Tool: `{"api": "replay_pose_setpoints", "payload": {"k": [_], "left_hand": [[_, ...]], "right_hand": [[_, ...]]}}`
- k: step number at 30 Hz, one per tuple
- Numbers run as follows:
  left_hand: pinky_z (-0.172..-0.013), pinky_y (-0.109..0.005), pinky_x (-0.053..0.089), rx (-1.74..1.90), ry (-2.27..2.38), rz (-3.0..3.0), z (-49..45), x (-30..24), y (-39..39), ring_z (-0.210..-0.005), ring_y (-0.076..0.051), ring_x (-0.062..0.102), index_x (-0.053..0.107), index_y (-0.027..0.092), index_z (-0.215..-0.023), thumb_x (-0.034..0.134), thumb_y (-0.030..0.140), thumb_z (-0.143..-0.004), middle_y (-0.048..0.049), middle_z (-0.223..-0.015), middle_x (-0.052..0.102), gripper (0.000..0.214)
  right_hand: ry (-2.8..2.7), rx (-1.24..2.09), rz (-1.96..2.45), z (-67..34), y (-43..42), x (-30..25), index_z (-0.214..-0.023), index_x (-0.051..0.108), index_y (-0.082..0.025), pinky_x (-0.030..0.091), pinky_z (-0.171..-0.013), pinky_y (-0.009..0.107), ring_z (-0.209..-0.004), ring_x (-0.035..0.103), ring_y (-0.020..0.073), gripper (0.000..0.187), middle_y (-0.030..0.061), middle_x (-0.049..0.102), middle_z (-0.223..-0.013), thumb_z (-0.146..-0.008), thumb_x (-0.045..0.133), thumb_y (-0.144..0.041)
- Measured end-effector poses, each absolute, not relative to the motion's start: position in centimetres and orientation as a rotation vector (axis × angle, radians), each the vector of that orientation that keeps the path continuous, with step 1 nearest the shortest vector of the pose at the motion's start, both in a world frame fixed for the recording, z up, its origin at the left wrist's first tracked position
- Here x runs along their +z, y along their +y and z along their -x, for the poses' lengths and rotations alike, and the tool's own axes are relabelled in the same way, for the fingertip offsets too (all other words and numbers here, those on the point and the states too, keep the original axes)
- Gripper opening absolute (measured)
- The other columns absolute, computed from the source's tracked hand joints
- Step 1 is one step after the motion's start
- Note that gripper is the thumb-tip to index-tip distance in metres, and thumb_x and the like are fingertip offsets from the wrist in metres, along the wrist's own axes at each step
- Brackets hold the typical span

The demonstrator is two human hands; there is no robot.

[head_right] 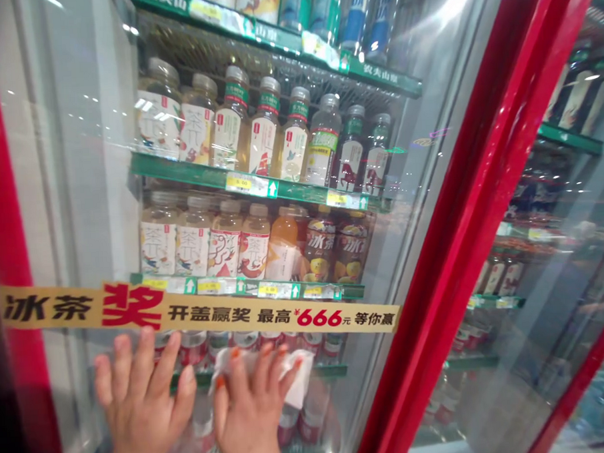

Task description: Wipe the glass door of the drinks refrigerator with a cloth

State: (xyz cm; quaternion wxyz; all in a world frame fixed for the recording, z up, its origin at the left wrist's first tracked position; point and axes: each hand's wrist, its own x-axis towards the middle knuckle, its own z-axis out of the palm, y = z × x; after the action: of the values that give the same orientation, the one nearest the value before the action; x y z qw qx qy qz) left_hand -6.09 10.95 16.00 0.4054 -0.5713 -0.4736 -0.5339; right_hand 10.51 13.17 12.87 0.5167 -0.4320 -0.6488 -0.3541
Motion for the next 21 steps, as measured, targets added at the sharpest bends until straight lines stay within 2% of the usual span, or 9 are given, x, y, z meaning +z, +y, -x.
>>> {"api": "replay_pose_setpoints", "payload": {"k": [2, 4, 9, 11, 13, 15, 18, 20, 21], "left_hand": [[-0.144, -0.052, 0.003, -1.346, -1.195, 1.444, 6.1, 16.0, 10.9, -0.175, -0.026, 0.01, 0.03, 0.032, -0.173, 0.068, 0.024, -0.095, -0.0024, -0.185, 0.019, 0.088], [-0.144, -0.052, 0.003, -1.354, -1.201, 1.45, 6.1, 16.1, 10.8, -0.175, -0.026, 0.009, 0.029, 0.033, -0.173, 0.069, 0.025, -0.096, -0.0016, -0.185, 0.019, 0.087], [-0.144, -0.052, 0.002, -1.355, -1.192, 1.451, 5.8, 16.3, 10.7, -0.175, -0.026, 0.008, 0.027, 0.031, -0.174, 0.067, 0.024, -0.097, 0.0, -0.186, 0.015, 0.087], [-0.144, -0.051, 0.002, -1.349, -1.189, 1.446, 5.7, 16.4, 10.7, -0.175, -0.026, 0.008, 0.027, 0.029, -0.174, 0.067, 0.023, -0.097, -0.0004, -0.186, 0.015, 0.087], [-0.144, -0.051, 0.002, -1.345, -1.187, 1.447, 5.8, 16.4, 10.7, -0.175, -0.027, 0.009, 0.028, 0.029, -0.174, 0.068, 0.023, -0.097, -0.0006, -0.186, 0.015, 0.087], [-0.144, -0.051, 0.003, -1.341, -1.188, 1.453, 6.0, 16.3, 10.7, -0.175, -0.027, 0.009, 0.029, 0.03, -0.174, 0.068, 0.023, -0.097, -0.0006, -0.186, 0.016, 0.086], [-0.144, -0.052, 0.002, -1.327, -1.195, 1.464, 6.2, 16.1, 10.7, -0.175, -0.026, 0.007, 0.028, 0.031, -0.174, 0.068, 0.023, -0.097, -0.0002, -0.186, 0.016, 0.087], [-0.144, -0.053, 0.002, -1.329, -1.206, 1.468, 6.2, 16.0, 10.8, -0.175, -0.026, 0.008, 0.027, 0.032, -0.174, 0.067, 0.023, -0.096, 0.0002, -0.186, 0.016, 0.088], [-0.144, -0.053, 0.002, -1.331, -1.21, 1.469, 6.2, 15.9, 10.8, -0.175, -0.026, 0.008, 0.027, 0.032, -0.174, 0.067, 0.023, -0.096, 0.0002, -0.186, 0.015, 0.088]], "right_hand": [[-1.704, -0.952, 0.902, -9.9, 12.6, 9.8, -0.174, 0.03, -0.039, 0.003, -0.14, 0.068, -0.174, 0.007, 0.036, 0.081, 0.0002, 0.011, -0.188, -0.1, 0.064, -0.039], [-1.706, -0.982, 0.933, -12.8, 12.7, 7.5, -0.175, 0.028, -0.04, 0.001, -0.14, 0.066, -0.174, 0.006, 0.0331, 0.079, -0.0006, 0.011, -0.188, -0.103, 0.06, -0.037], [-1.221, -0.573, 1.325, -21.6, 15.0, 10.1, -0.178, -0.002, -0.03, 0.014, -0.124, 0.093, -0.172, -0.008, 0.0436, 0.073, 0.0164, -0.012, -0.186, -0.114, 0.032, -0.044], [-1.069, -0.465, 1.361, -20.1, 15.3, 12.2, -0.178, -0.005, -0.029, 0.014, -0.12, 0.096, -0.172, -0.007, 0.0467, 0.074, 0.0197, -0.012, -0.185, -0.114, 0.03, -0.045], [-1.136, -0.52, 1.327, -15.9, 14.7, 12.7, -0.178, 0.0, -0.028, 0.012, -0.12, 0.096, -0.172, -0.005, 0.0474, 0.076, 0.02, -0.007, -0.186, -0.112, 0.037, -0.04], [-1.392, -0.676, 1.185, -11.4, 13.4, 10.9, -0.178, 0.012, -0.03, 0.012, -0.126, 0.091, -0.172, 0.0, 0.0457, 0.083, 0.0154, 0.0, -0.187, -0.106, 0.052, -0.033], [-1.695, -0.859, 0.934, -9.0, 11.9, 5.8, -0.175, 0.029, -0.037, 0.005, -0.139, 0.071, -0.173, 0.01, 0.0361, 0.086, 0.0027, 0.012, -0.187, -0.097, 0.067, -0.033], [-1.695, -0.89, 0.969, -11.5, 11.9, 3.1, -0.176, 0.026, -0.035, 0.001, -0.14, 0.066, -0.174, 0.008, 0.0322, 0.084, 0.0032, 0.011, -0.187, -0.1, 0.063, -0.035], [-1.644, -0.87, 1.053, -13.6, 12.2, 2.5, -0.177, 0.021, -0.032, 0.001, -0.139, 0.071, -0.174, 0.003, 0.0329, 0.082, 0.0071, 0.007, -0.188, -0.103, 0.058, -0.035]]}}
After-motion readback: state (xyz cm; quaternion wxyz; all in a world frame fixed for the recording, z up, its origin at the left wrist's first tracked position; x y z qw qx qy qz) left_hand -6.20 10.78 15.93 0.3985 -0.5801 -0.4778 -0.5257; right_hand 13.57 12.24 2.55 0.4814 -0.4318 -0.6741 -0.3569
